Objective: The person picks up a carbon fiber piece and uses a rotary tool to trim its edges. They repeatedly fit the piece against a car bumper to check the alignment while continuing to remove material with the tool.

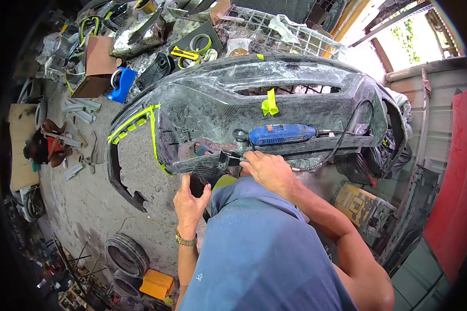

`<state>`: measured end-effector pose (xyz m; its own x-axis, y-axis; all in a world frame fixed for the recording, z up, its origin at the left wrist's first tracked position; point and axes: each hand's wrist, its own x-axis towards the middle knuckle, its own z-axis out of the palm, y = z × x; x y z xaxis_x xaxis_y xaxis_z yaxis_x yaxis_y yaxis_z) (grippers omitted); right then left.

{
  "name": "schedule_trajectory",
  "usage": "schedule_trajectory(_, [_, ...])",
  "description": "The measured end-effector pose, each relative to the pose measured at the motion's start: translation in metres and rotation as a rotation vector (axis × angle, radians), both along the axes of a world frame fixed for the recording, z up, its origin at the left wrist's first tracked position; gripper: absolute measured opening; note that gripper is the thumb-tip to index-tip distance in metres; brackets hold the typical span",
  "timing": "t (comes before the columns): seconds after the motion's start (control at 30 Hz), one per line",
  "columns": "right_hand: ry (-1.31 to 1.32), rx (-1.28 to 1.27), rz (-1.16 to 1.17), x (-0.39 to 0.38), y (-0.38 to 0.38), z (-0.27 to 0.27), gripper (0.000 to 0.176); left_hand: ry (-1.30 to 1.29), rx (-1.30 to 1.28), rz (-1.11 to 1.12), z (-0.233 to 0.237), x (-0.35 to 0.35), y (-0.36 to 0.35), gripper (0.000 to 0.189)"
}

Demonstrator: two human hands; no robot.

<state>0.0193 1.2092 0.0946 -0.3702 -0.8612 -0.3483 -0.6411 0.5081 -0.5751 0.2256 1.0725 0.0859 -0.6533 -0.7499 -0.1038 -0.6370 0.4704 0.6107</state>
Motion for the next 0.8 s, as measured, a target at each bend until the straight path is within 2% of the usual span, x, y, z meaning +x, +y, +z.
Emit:
schedule_trajectory(0.17, [0.003, -0.03, 0.008, 0.0, -0.004, 0.006, 0.031, 0.025, 0.087, 0.037, -0.004, 0.003, -0.006, 0.049])
schedule_trajectory(0.23, [-0.003, -0.076, -0.042, -0.002, -0.004, 0.006, 0.029, 0.046, 0.231, 0.085, -0.006, 0.005, -0.011, 0.042])
schedule_trajectory(0.33, [0.033, -0.076, -0.043, -0.006, -0.007, 0.006, 0.028, 0.128, 0.311, 0.12, -0.014, 0.008, -0.017, 0.036])
schedule_trajectory(0.53, [0.036, -0.084, -0.05, -0.005, -0.011, 0.005, 0.03, 0.246, 0.403, 0.139, -0.019, 0.009, -0.022, 0.037])
schedule_trajectory(0.57, [0.049, -0.072, -0.025, -0.004, -0.012, 0.005, 0.031, 0.246, 0.403, 0.133, -0.015, 0.007, -0.02, 0.037])
schedule_trajectory(0.63, [0.032, -0.047, -0.017, -0.003, -0.012, 0.006, 0.032, 0.08, 0.259, 0.112, -0.003, 0.003, -0.014, 0.041])
schedule_trajectory(0.73, [0.018, -0.028, -0.009, -0.003, -0.009, 0.007, 0.033, -0.052, 0.227, 0.105, 0.0, 0.002, -0.008, 0.047])
schedule_trajectory(0.8, [0.018, -0.039, -0.014, -0.001, -0.008, 0.007, 0.032, 0.026, 0.176, 0.105, -0.001, 0.0, -0.003, 0.048])
